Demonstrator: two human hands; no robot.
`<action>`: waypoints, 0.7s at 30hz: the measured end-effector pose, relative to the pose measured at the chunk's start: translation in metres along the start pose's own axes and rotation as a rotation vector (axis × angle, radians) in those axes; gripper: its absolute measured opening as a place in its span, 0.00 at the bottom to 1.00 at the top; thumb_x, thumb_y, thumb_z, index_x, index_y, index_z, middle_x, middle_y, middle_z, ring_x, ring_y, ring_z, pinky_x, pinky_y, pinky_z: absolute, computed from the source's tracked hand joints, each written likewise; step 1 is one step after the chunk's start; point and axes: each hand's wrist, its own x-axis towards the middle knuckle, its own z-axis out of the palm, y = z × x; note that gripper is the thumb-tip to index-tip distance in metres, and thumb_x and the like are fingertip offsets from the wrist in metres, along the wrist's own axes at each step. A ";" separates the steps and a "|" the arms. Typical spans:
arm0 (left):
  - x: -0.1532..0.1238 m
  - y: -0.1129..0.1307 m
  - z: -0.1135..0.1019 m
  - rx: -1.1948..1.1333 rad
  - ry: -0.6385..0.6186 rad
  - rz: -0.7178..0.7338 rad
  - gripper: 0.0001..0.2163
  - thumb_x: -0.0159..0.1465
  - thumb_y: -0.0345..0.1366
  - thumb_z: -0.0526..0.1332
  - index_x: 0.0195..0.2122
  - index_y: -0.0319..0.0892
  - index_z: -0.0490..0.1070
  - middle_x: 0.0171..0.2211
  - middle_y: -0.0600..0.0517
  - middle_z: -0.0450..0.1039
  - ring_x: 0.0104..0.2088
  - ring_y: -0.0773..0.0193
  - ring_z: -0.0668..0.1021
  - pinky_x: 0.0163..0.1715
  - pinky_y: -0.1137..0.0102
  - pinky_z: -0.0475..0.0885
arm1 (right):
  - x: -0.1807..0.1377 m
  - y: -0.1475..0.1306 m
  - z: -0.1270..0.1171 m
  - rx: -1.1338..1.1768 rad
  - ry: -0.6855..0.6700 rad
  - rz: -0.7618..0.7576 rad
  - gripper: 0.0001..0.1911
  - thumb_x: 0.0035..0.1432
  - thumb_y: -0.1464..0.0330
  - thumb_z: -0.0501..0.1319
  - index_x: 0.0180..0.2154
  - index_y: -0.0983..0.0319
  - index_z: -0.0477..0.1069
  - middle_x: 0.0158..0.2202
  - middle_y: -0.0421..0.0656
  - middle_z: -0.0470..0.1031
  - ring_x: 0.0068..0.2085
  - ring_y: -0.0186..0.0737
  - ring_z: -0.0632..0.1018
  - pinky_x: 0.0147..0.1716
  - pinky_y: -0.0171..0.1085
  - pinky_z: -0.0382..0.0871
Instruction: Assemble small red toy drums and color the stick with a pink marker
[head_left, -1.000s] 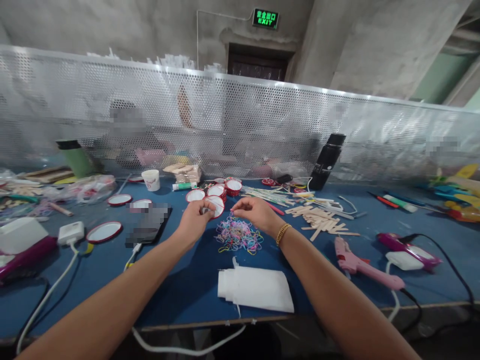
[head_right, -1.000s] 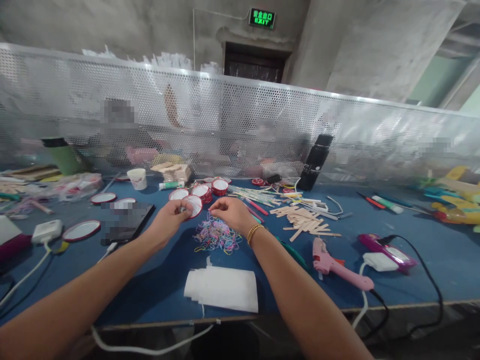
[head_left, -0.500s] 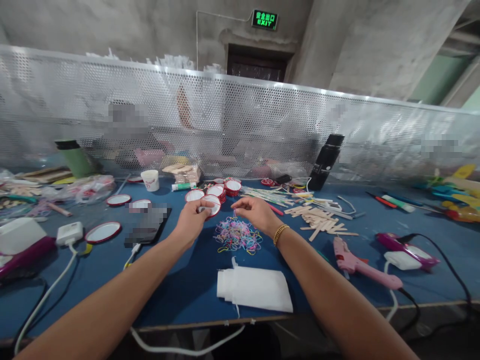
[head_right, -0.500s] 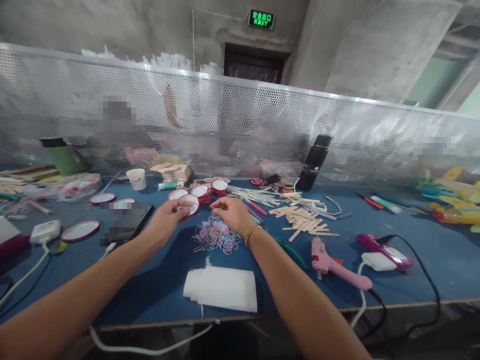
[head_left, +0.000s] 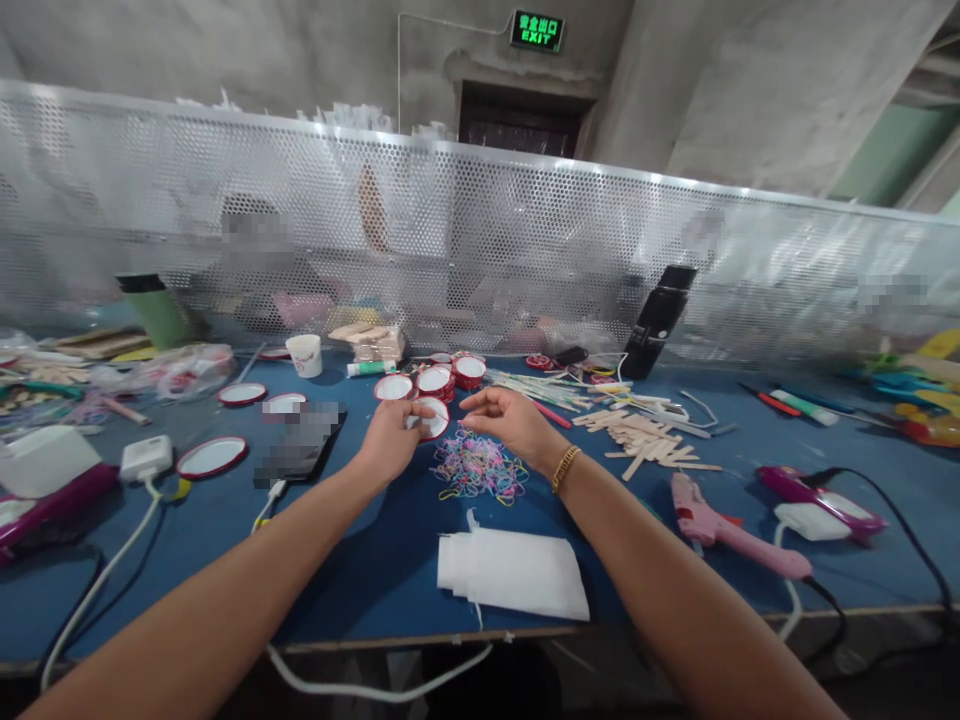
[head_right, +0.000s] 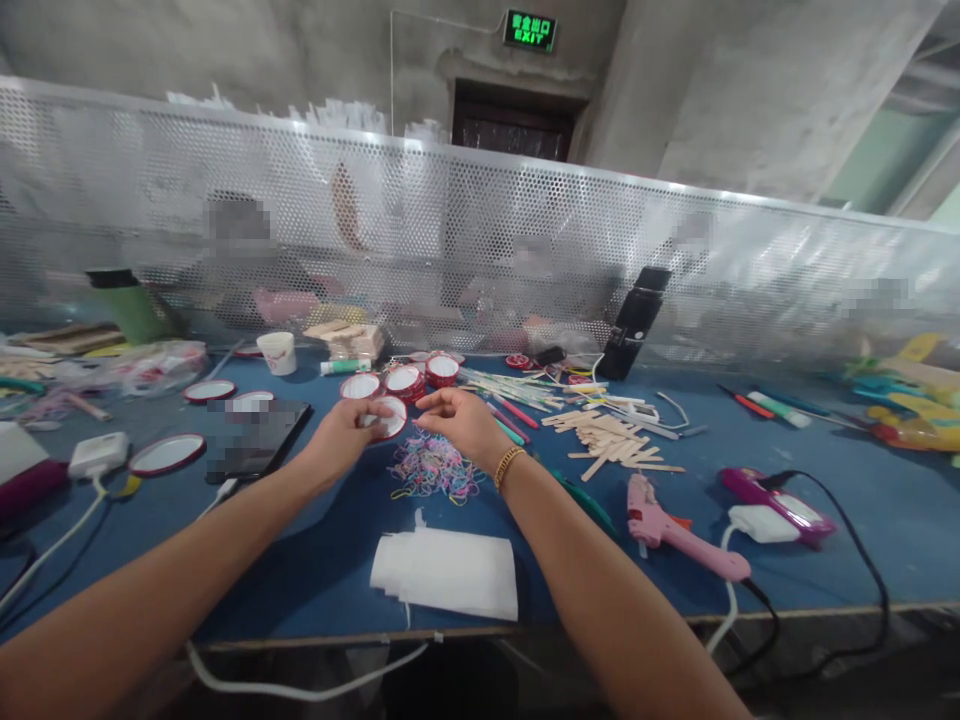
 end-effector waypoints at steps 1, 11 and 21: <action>0.002 -0.003 -0.002 0.098 0.016 0.029 0.09 0.49 0.25 0.64 0.32 0.41 0.79 0.31 0.50 0.75 0.35 0.58 0.76 0.36 0.67 0.70 | 0.000 0.001 0.000 -0.011 0.004 -0.001 0.14 0.49 0.68 0.68 0.40 0.62 0.74 0.34 0.44 0.79 0.37 0.37 0.79 0.44 0.42 0.74; 0.005 -0.012 -0.011 0.445 0.002 0.072 0.07 0.53 0.27 0.64 0.32 0.43 0.77 0.40 0.47 0.75 0.47 0.54 0.74 0.49 0.64 0.66 | -0.001 0.005 0.004 -0.199 0.027 0.005 0.13 0.50 0.69 0.68 0.39 0.63 0.74 0.33 0.43 0.79 0.35 0.37 0.78 0.41 0.40 0.72; -0.004 0.008 0.000 0.154 -0.163 0.294 0.03 0.51 0.37 0.71 0.26 0.47 0.81 0.42 0.47 0.79 0.46 0.52 0.77 0.53 0.58 0.65 | -0.002 0.000 0.008 -0.080 -0.011 -0.016 0.11 0.50 0.68 0.68 0.38 0.62 0.74 0.36 0.44 0.80 0.38 0.38 0.80 0.44 0.41 0.74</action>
